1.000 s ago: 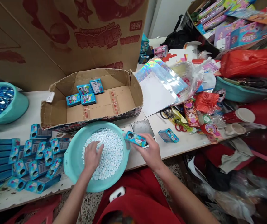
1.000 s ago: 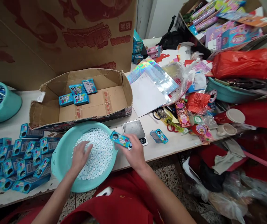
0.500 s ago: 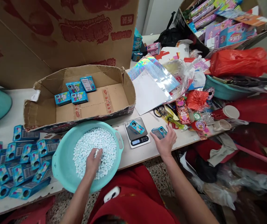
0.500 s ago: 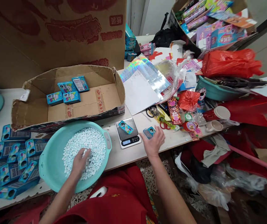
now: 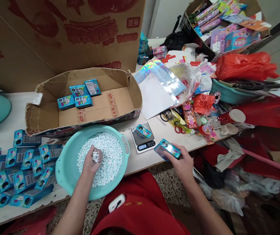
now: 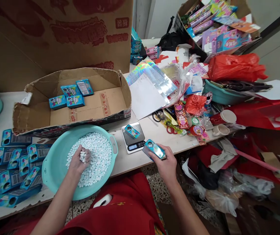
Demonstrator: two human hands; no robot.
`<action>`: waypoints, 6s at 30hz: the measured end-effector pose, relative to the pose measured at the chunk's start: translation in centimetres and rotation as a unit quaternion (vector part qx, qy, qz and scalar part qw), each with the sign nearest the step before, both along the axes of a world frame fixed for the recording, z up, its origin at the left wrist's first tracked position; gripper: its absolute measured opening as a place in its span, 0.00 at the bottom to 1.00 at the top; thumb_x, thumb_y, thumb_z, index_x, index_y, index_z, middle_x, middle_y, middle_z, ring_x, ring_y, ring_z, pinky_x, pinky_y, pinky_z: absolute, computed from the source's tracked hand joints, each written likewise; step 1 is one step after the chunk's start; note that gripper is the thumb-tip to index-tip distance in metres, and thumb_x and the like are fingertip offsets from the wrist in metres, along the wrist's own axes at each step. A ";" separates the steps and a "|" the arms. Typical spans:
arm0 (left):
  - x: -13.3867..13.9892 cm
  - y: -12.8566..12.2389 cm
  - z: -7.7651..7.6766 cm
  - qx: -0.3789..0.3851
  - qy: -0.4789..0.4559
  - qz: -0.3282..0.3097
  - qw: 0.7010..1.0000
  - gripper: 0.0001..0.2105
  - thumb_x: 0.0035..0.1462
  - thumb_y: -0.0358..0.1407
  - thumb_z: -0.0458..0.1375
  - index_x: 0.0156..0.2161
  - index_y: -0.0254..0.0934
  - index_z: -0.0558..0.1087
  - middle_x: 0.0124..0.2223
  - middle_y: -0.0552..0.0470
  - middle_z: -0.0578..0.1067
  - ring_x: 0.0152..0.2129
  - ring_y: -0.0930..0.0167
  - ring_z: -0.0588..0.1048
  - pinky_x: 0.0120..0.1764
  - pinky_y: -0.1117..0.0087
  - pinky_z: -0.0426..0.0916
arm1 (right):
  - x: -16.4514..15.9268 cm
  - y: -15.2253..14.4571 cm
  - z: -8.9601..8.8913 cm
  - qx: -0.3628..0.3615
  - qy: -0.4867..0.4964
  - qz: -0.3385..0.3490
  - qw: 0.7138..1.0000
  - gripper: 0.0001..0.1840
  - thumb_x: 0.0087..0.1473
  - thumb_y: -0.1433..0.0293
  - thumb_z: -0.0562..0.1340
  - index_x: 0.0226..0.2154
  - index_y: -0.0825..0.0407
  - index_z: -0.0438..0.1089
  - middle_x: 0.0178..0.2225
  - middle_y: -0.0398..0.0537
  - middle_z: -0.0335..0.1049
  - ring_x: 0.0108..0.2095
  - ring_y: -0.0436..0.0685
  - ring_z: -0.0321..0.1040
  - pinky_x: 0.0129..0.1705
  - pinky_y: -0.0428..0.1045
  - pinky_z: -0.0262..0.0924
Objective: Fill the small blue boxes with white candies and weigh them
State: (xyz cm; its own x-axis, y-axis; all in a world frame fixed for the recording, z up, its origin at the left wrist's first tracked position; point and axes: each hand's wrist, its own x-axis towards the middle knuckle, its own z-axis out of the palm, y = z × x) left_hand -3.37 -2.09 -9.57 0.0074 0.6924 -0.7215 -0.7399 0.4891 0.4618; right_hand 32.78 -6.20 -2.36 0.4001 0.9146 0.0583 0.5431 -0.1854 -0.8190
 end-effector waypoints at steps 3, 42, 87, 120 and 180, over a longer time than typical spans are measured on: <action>0.4 0.1 1.0 0.010 -0.013 0.005 1.000 0.10 0.54 0.39 0.58 0.29 0.37 0.62 0.20 0.59 0.64 0.12 0.79 0.60 0.15 0.80 0.54 | -3.6 -0.3 1.8 0.001 0.051 0.078 0.996 0.21 0.45 0.60 0.69 0.41 0.49 0.69 0.39 0.47 0.68 0.39 0.58 0.67 0.41 0.52 0.64; 16.5 9.8 9.0 0.199 0.064 0.007 0.978 0.22 0.50 0.51 0.59 0.23 0.36 0.58 0.17 0.61 0.57 0.10 0.81 0.56 0.12 0.80 0.46 | -5.8 -0.6 1.9 -0.029 0.068 0.123 0.990 0.16 0.49 0.66 0.67 0.41 0.48 0.68 0.39 0.45 0.68 0.39 0.56 0.66 0.42 0.50 0.62; 13.0 10.1 7.5 0.439 0.557 -0.372 0.599 0.17 0.51 0.34 0.60 0.48 0.45 0.72 0.51 0.47 0.70 0.50 0.61 0.65 0.53 0.60 0.56 | 0.1 -1.0 -1.4 -0.055 0.052 -0.023 0.997 0.22 0.45 0.58 0.67 0.41 0.52 0.70 0.39 0.50 0.70 0.39 0.59 0.68 0.42 0.55 0.63; 5.4 -2.3 9.4 0.149 0.126 -0.030 0.980 0.28 0.52 0.58 0.50 0.48 0.37 0.71 0.43 0.45 0.73 0.39 0.66 0.71 0.41 0.68 0.67 | -13.3 3.8 3.2 -0.057 0.085 0.370 0.924 0.18 0.48 0.59 0.67 0.41 0.50 0.69 0.35 0.46 0.71 0.35 0.56 0.68 0.37 0.50 0.64; -10.9 -15.6 2.7 -0.095 0.840 -0.094 0.526 0.21 0.57 0.44 0.52 0.53 0.37 0.66 0.56 0.42 0.64 0.55 0.56 0.62 0.53 0.52 0.62 | -4.5 7.6 -7.8 0.022 -0.042 0.059 0.997 0.35 0.43 0.55 0.66 0.51 0.54 0.61 0.48 0.55 0.65 0.48 0.61 0.63 0.50 0.58 0.59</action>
State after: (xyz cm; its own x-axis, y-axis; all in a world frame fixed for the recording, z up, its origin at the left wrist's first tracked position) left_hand -14.25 -17.67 -6.91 -0.6957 0.7075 0.1243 0.7036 0.6361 0.3168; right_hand 28.26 1.37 -10.19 0.2819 0.9508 0.1284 0.6254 -0.0806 -0.7761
